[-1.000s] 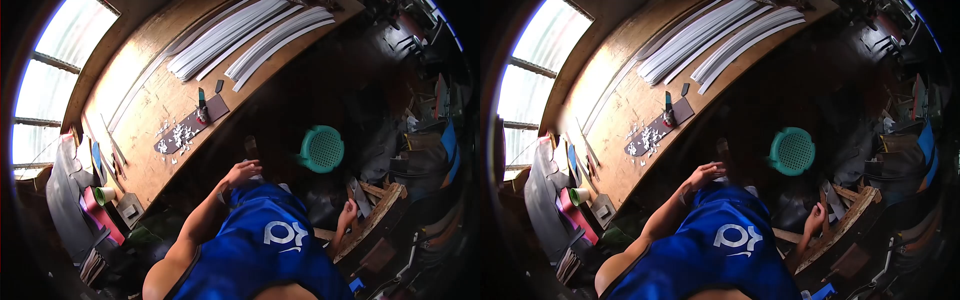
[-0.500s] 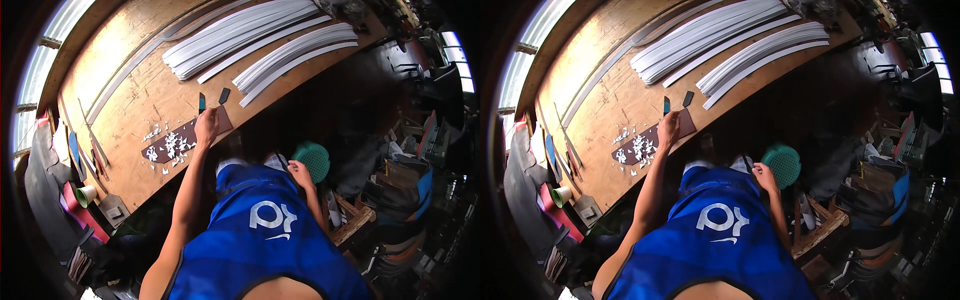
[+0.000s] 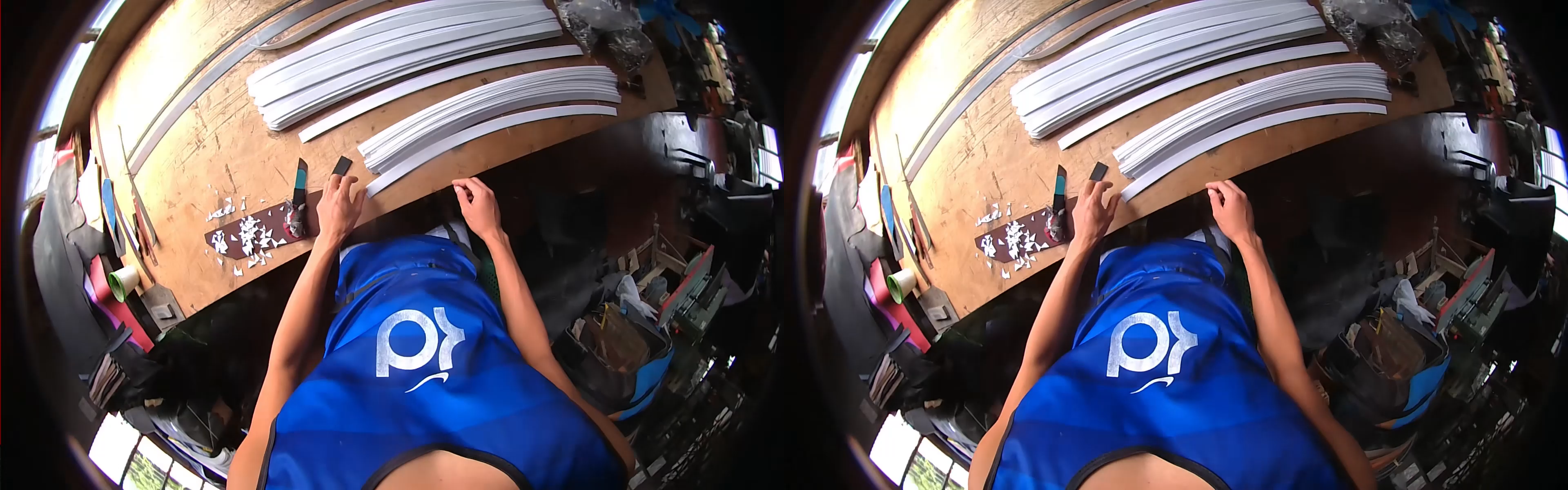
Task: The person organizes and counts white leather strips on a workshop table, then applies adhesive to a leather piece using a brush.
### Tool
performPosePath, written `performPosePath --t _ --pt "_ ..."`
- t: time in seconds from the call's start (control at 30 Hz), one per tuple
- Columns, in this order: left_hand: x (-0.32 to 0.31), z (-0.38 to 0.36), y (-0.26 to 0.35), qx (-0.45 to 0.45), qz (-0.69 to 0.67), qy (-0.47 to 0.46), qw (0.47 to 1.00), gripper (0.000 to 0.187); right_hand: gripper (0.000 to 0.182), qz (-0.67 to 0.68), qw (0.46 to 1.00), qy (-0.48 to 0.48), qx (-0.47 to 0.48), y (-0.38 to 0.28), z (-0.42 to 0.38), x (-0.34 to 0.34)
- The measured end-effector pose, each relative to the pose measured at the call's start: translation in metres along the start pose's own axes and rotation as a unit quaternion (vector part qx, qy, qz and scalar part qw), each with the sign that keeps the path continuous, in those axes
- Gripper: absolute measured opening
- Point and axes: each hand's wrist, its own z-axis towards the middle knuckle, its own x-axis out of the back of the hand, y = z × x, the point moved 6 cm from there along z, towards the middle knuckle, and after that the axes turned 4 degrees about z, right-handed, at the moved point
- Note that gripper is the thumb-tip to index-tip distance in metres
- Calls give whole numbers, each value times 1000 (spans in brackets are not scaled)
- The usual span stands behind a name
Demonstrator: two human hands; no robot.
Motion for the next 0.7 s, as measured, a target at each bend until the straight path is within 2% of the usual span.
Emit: performPosePath --t 0.03,0.1,0.17,0.2,0.23,0.27,0.3,0.33,0.37,0.43,0.5,0.57,0.67,0.7 --pt "-2 -4 9 26 1 -15 1000 28 14 3 1000 -12 9 -1 14 5" --pt "-12 -5 17 24 7 1 1000 29 14 6 1000 -23 13 0 39 13" --pt "-22 -7 14 106 -39 -10 994 27 14 -35 998 -48 24 6 58 20" --pt "-26 -10 13 123 -52 -11 991 27 15 -15 998 -51 30 9 66 21" --pt "-29 -10 10 140 -64 -10 988 26 16 57 990 -101 -85 24 69 15" --pt "-31 -9 8 133 -66 -28 989 26 19 116 969 -152 -158 46 70 5" --pt "-30 -9 7 124 -69 -47 989 25 23 207 924 -208 -245 48 68 0" --pt "-32 -12 0 165 -138 -87 973 22 29 260 883 -240 -307 48 65 -3" --pt "-34 -15 1 203 -205 -126 949 18 36 290 849 -269 -351 50 61 -7" --pt "-2 -15 42 272 -390 -146 867 10 48 345 796 -314 -386 48 58 -9" --pt "29 -17 70 274 -422 -163 849 5 50 409 756 -292 -419 48 56 -8" --pt "45 -22 78 239 -449 -184 841 7 41 512 703 -249 -425 63 59 -11" --pt "67 -23 90 227 -453 -202 838 10 30 647 660 -154 -350 65 75 8" --pt "72 -23 90 216 -452 -208 840 10 28 660 667 -91 -334 73 81 17"
